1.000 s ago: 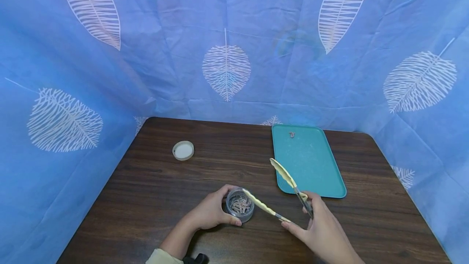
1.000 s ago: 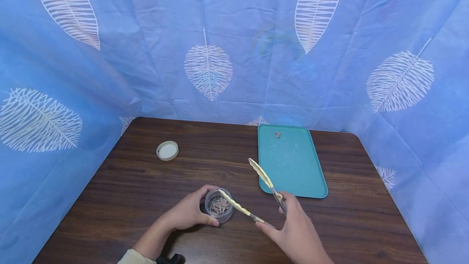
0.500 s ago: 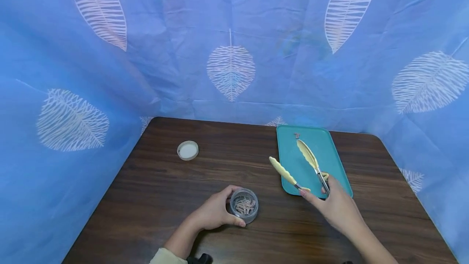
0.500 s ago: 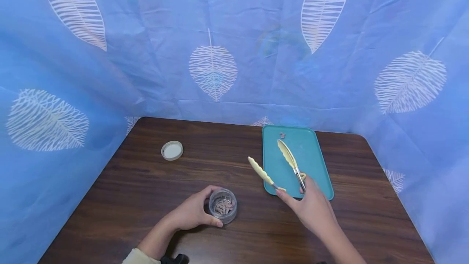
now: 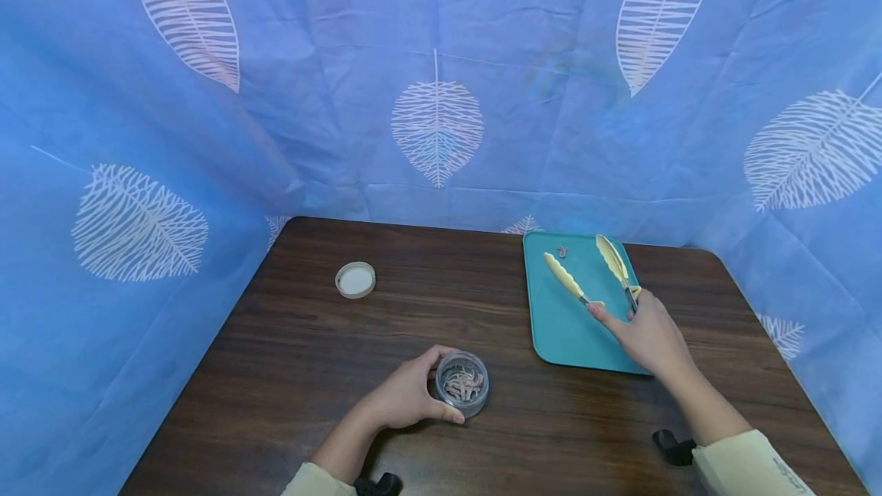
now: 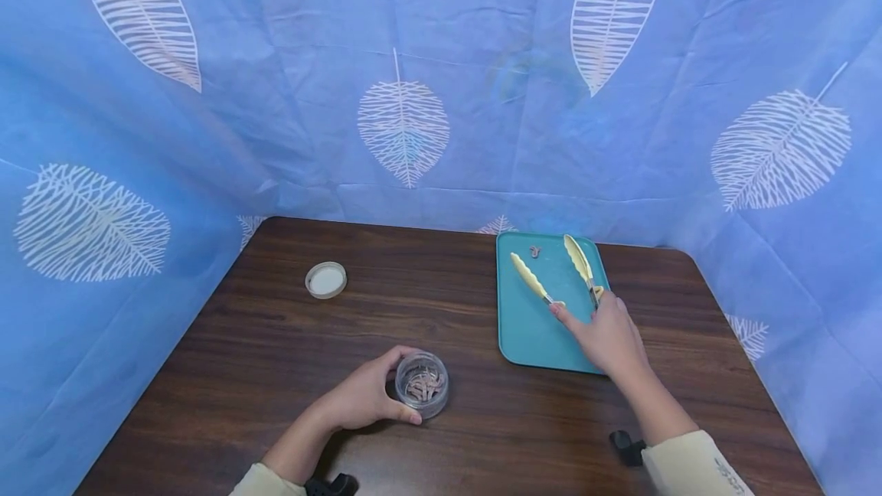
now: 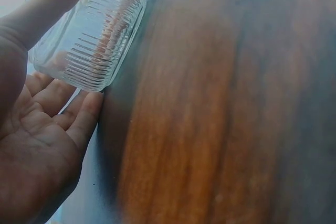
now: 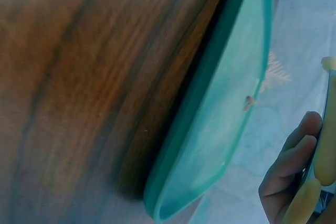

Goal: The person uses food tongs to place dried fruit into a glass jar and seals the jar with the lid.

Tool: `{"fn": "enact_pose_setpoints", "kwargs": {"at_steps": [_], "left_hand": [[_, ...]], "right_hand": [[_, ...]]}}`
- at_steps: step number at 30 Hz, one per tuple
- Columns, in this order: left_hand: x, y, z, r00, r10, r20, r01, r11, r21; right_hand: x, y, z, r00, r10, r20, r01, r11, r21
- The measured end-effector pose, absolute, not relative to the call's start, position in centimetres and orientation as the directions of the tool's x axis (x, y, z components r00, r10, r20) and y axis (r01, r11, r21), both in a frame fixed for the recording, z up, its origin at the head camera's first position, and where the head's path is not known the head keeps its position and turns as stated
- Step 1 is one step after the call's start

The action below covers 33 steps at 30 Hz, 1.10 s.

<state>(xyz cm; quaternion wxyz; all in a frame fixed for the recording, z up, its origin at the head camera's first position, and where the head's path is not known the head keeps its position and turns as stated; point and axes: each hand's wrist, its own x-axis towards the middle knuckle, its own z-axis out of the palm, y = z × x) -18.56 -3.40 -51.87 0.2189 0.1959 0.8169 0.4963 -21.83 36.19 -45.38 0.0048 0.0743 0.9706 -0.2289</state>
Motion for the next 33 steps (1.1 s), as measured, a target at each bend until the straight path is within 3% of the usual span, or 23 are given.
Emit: {"fn": "enact_pose_setpoints", "kwargs": {"at_steps": [16,33], "left_hand": [[-18.7,-3.5,-51.8,-0.818,0.546,-0.182,0.083,0.425,0.902],[-18.5,-3.5,-51.7,-0.826,0.54,-0.16,0.105,0.426,0.899]], "right_hand": [[-27.2,36.8,-47.7,-0.974,0.162,-0.16,0.212,0.9,-0.38],[-28.7,37.1,-48.8,-0.977,0.135,-0.163,0.181,0.932,-0.315]]}}
